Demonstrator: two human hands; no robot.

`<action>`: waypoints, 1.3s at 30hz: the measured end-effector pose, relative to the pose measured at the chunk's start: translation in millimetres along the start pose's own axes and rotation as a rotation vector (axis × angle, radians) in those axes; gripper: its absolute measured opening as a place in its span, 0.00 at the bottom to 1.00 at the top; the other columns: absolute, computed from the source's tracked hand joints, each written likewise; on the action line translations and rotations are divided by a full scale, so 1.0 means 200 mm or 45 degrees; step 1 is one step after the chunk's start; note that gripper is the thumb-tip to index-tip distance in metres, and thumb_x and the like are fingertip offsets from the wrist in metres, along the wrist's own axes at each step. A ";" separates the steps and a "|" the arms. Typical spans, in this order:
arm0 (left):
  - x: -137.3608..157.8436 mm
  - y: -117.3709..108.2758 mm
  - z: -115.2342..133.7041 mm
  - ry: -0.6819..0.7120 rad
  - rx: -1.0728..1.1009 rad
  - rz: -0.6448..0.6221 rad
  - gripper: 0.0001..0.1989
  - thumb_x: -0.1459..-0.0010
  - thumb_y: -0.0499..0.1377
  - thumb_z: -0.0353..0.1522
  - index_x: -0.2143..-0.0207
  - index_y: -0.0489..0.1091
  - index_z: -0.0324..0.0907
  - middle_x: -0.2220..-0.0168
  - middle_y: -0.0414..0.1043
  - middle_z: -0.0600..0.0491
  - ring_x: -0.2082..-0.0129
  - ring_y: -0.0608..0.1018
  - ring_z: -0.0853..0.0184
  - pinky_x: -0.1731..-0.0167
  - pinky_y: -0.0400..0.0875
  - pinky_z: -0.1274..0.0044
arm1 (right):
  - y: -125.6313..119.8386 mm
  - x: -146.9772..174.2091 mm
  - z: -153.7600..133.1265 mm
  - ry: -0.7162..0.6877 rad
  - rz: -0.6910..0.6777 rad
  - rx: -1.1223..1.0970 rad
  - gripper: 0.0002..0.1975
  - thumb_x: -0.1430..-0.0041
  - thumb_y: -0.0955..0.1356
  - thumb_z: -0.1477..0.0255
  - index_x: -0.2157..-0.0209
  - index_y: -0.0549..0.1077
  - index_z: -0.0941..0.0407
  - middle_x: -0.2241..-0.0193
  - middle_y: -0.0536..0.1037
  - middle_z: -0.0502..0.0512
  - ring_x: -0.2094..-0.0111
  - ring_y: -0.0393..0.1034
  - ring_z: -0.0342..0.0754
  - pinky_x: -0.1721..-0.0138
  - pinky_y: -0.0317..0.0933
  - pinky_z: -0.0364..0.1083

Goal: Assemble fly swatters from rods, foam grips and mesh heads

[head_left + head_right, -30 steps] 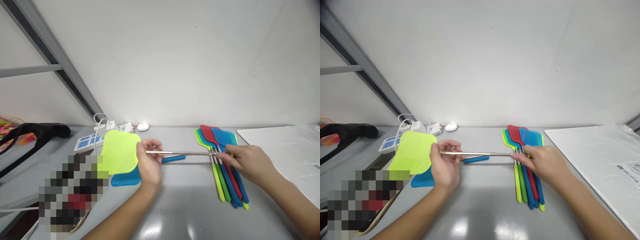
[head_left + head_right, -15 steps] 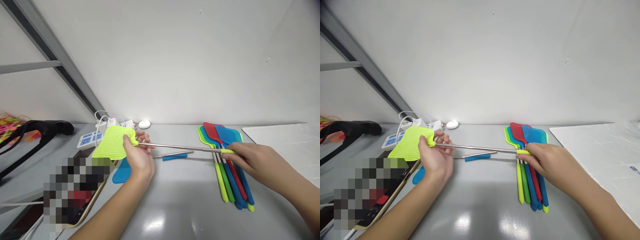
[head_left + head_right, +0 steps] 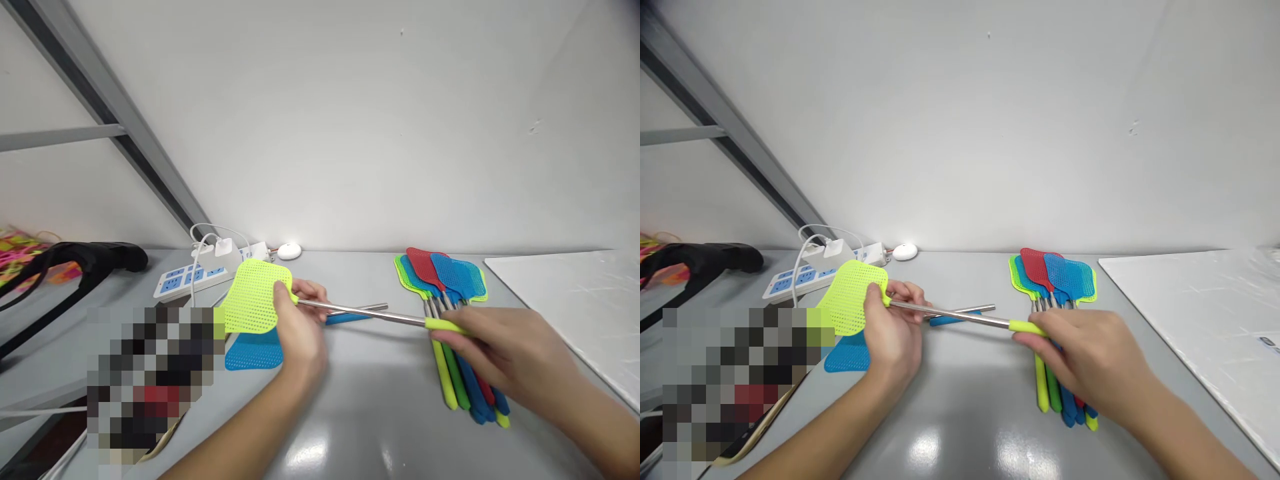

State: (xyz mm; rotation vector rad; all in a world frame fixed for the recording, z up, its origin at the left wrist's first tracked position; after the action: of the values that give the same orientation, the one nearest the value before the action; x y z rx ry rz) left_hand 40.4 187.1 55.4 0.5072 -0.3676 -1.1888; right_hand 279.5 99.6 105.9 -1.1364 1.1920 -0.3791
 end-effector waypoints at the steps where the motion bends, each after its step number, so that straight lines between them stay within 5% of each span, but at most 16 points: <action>1: 0.05 0.03 -0.01 -0.011 -0.001 -0.056 0.21 0.34 0.43 0.41 0.77 0.61 0.43 0.82 0.63 0.57 0.85 0.63 0.71 0.80 0.62 0.78 | 0.02 0.00 -0.04 0.004 -0.013 -0.029 0.16 0.32 0.62 0.62 0.71 0.70 0.54 0.83 0.66 0.46 0.82 0.59 0.41 0.77 0.48 0.43; 6: 0.26 0.13 -0.04 -0.019 -0.084 -0.302 0.25 0.31 0.40 0.43 0.74 0.65 0.43 0.77 0.71 0.52 0.74 0.72 0.66 0.69 0.67 0.74 | 0.10 0.00 -0.22 0.182 -0.108 -0.207 0.19 0.31 0.60 0.62 0.77 0.62 0.54 0.85 0.62 0.44 0.83 0.55 0.40 0.79 0.46 0.42; 10: 0.28 0.14 -0.05 0.015 -0.127 -0.377 0.25 0.31 0.38 0.42 0.74 0.65 0.43 0.74 0.73 0.51 0.74 0.71 0.66 0.67 0.66 0.73 | 0.15 0.02 -0.23 0.465 -0.272 -0.409 0.23 0.33 0.60 0.56 0.78 0.58 0.54 0.85 0.59 0.44 0.83 0.49 0.40 0.79 0.43 0.43; 17: 0.28 0.14 -0.03 0.013 -0.155 -0.436 0.26 0.31 0.38 0.43 0.74 0.66 0.43 0.77 0.71 0.53 0.76 0.70 0.67 0.69 0.66 0.73 | 0.31 0.09 -0.23 1.021 -0.885 -1.354 0.26 0.37 0.60 0.48 0.77 0.65 0.54 0.82 0.54 0.44 0.79 0.46 0.41 0.78 0.40 0.43; 22: 0.27 0.15 -0.02 0.016 -0.179 -0.471 0.26 0.31 0.38 0.43 0.74 0.66 0.43 0.77 0.71 0.53 0.77 0.69 0.67 0.68 0.65 0.72 | 0.35 0.11 -0.31 1.207 -0.997 -1.828 0.26 0.36 0.60 0.49 0.78 0.64 0.55 0.86 0.51 0.42 0.82 0.39 0.40 0.79 0.35 0.44; 25: 0.24 0.15 -0.03 0.028 -0.212 -0.518 0.27 0.31 0.38 0.43 0.74 0.67 0.43 0.77 0.71 0.53 0.77 0.69 0.67 0.68 0.64 0.72 | 0.36 0.09 -0.32 1.158 -0.961 -1.656 0.25 0.36 0.59 0.50 0.76 0.65 0.55 0.85 0.52 0.42 0.82 0.42 0.40 0.79 0.37 0.44; 31: 0.18 0.14 -0.08 -0.063 -0.328 -0.574 0.28 0.32 0.40 0.45 0.77 0.67 0.43 0.79 0.68 0.53 0.77 0.67 0.67 0.71 0.62 0.74 | 0.26 0.01 -0.32 0.707 -0.682 -0.857 0.18 0.32 0.56 0.60 0.74 0.58 0.54 0.79 0.64 0.46 0.76 0.55 0.42 0.74 0.45 0.43; 39: 0.25 0.17 -0.18 -0.225 -0.616 -0.905 0.27 0.32 0.39 0.48 0.70 0.68 0.42 0.75 0.68 0.53 0.74 0.66 0.66 0.69 0.61 0.74 | 0.18 0.01 -0.32 0.538 -0.613 -0.843 0.14 0.40 0.63 0.72 0.79 0.57 0.55 0.83 0.60 0.43 0.80 0.53 0.38 0.77 0.44 0.41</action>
State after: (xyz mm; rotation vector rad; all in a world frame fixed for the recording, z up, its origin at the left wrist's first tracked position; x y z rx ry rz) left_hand 103.0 156.2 44.7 0.0962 -0.0267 -1.9513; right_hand 213.1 82.5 77.9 -2.0058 1.4552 -0.6370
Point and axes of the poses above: each hand's wrist, its own x-axis away from the middle knuckle, its own y-axis out of the palm, z = x × y, the point moved 6 cm from there along -x, towards the middle knuckle
